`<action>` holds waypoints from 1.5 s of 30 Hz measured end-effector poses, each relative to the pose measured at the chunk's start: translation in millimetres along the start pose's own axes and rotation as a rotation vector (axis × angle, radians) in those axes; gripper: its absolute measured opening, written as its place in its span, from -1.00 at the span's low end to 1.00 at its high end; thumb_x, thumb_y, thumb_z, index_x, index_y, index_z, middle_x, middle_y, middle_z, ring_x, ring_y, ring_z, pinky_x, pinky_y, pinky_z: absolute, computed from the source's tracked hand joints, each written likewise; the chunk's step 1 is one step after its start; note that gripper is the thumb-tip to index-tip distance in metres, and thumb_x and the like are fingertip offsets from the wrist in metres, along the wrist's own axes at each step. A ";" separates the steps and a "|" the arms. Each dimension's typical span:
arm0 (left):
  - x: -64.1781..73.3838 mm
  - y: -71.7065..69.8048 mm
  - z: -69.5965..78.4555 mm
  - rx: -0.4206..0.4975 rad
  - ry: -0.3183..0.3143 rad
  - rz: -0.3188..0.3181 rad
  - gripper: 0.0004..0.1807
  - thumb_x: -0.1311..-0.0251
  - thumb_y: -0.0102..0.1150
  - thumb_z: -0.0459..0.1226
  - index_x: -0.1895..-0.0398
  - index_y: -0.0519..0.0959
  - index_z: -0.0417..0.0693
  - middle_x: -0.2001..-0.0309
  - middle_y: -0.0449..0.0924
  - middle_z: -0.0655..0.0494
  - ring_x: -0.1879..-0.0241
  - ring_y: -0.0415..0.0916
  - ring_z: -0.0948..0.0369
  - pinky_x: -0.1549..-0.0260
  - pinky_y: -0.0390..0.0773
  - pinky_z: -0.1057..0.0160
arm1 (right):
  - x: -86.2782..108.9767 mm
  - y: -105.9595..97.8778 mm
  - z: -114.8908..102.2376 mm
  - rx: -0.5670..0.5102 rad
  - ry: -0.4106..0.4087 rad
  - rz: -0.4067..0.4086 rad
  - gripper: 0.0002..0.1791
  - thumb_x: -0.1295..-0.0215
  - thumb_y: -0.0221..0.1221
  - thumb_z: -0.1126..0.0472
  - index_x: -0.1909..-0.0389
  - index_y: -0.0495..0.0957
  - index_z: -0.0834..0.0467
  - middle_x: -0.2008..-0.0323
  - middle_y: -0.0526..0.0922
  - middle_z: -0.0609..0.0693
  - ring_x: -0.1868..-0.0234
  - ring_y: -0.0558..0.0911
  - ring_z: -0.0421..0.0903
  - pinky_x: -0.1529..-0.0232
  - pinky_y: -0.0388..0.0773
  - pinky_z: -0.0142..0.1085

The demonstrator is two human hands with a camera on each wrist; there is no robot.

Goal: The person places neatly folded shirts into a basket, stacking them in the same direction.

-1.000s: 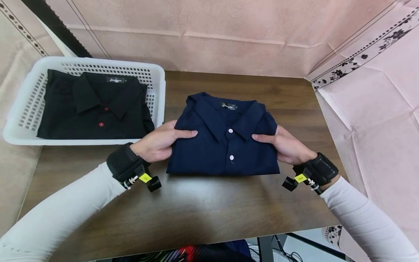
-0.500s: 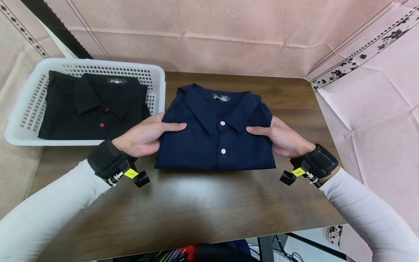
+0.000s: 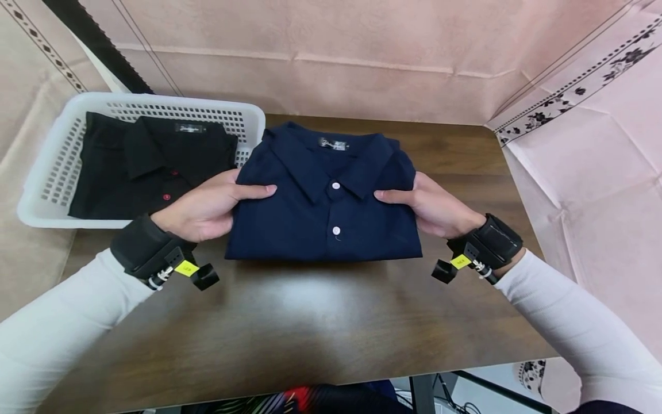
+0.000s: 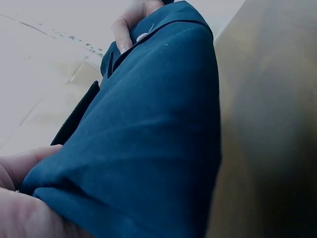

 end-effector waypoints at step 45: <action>51.0 -97.8 46.7 0.035 0.005 0.141 -0.56 -0.38 -0.02 -0.44 -0.26 0.43 0.08 -0.14 0.62 0.13 -0.04 0.60 0.13 0.09 0.65 0.02 | -102.0 74.7 -40.3 0.035 -0.102 -0.181 -0.45 -0.36 0.11 0.34 -0.35 0.26 0.18 -0.23 0.48 0.18 -0.18 0.54 0.06 -0.17 0.52 -0.06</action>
Point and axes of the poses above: each hand's wrist, its own x-axis away from the middle knuckle, its own y-axis out of the palm, z = x × y, the point moved 4 cm from there along -x, towards the middle knuckle
